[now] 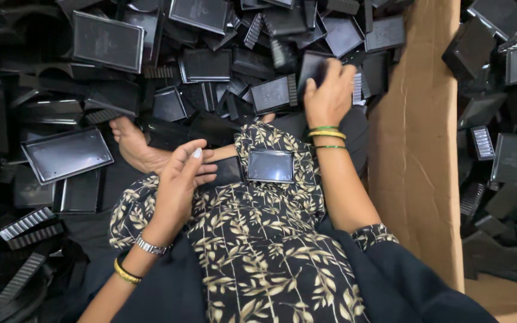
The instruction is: The person sits on the floor inside a large pile of black plastic boxes and lids. They pick up a box base and lid, fit the lid onto the base by hand, and toss the closed box back onto the pile, repeating this one box at a time.
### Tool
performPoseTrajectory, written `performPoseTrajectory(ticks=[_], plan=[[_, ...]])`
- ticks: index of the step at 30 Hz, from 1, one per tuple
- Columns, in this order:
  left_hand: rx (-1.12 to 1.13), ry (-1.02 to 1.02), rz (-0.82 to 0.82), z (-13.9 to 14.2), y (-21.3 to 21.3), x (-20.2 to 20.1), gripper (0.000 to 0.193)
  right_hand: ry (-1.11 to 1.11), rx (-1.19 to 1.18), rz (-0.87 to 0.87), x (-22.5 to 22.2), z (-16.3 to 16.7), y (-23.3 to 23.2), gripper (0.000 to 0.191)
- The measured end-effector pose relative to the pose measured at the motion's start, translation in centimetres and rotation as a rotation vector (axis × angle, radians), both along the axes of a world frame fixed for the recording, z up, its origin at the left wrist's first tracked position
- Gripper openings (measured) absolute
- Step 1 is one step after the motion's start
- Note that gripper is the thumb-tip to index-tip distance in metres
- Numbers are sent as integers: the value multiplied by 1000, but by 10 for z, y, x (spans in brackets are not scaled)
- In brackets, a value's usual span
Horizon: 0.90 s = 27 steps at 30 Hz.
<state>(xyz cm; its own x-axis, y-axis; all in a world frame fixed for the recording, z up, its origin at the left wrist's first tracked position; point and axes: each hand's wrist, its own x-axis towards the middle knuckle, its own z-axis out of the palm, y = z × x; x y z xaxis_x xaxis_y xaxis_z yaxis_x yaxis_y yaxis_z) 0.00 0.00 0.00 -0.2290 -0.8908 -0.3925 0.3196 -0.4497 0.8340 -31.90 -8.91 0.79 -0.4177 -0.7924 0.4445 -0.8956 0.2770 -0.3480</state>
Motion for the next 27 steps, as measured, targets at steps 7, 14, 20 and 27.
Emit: performPoseTrajectory(ticks=[7,14,20,27], plan=[[45,-39,-33,-13,1,-13,35,-204,-52,51,-29,-34,-2,65],[42,-37,-54,-22,-7,-27,38,-255,-170,208,-34,-22,7,39],[7,-35,-120,-19,-13,-27,40,-278,-233,405,23,19,20,28],[-234,147,-198,3,-11,-25,65,-414,-136,681,105,37,61,28]])
